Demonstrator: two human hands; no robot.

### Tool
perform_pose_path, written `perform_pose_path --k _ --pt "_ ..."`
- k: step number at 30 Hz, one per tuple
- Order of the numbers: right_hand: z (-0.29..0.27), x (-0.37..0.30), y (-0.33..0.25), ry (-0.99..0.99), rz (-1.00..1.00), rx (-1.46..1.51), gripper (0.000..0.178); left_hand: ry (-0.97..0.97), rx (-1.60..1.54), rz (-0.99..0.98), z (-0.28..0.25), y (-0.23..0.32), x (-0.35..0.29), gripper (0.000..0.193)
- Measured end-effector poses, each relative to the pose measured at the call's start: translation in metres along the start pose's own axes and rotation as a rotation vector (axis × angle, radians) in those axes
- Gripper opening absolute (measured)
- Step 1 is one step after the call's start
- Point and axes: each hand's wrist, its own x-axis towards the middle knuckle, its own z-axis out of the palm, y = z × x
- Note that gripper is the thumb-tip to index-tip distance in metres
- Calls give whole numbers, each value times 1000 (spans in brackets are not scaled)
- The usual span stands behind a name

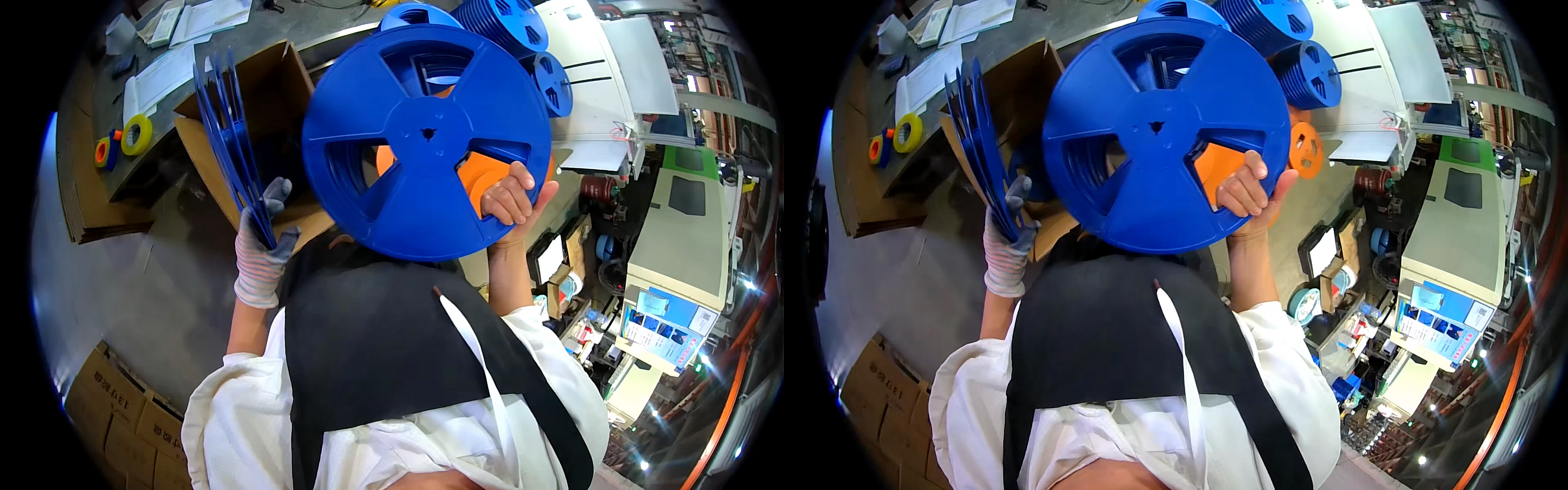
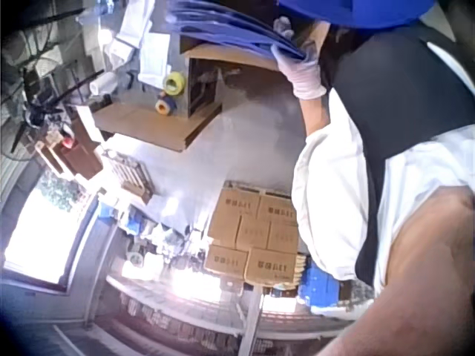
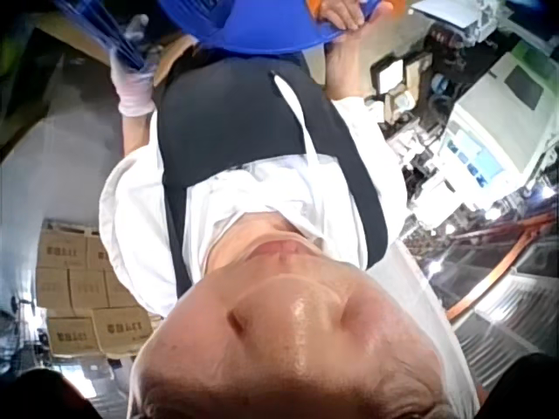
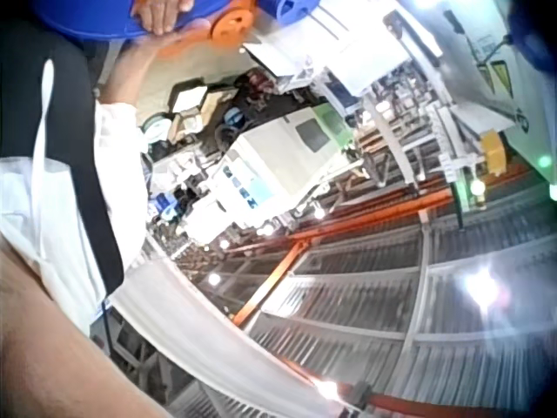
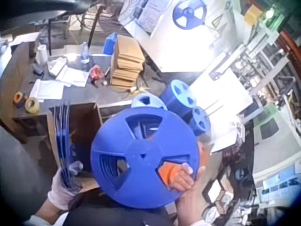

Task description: The person assembles a cardboard box and seals it with a tape dispenser. They then pick up blue plastic spools from a stack and place them one by one into the box.

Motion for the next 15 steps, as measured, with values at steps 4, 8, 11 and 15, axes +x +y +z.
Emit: perform_pose_path --k 4,8,11,15 --pt "11 14 8 -35 62 58 44 -191 374 328 9 3 1 43" --pt "34 27 18 120 34 -17 35 -353 775 698 26 12 16 31" --pt "35 40 22 202 59 84 36 -540 763 672 34 2 18 29" --pt "35 52 22 221 123 54 42 -554 581 547 35 -6 22 33"
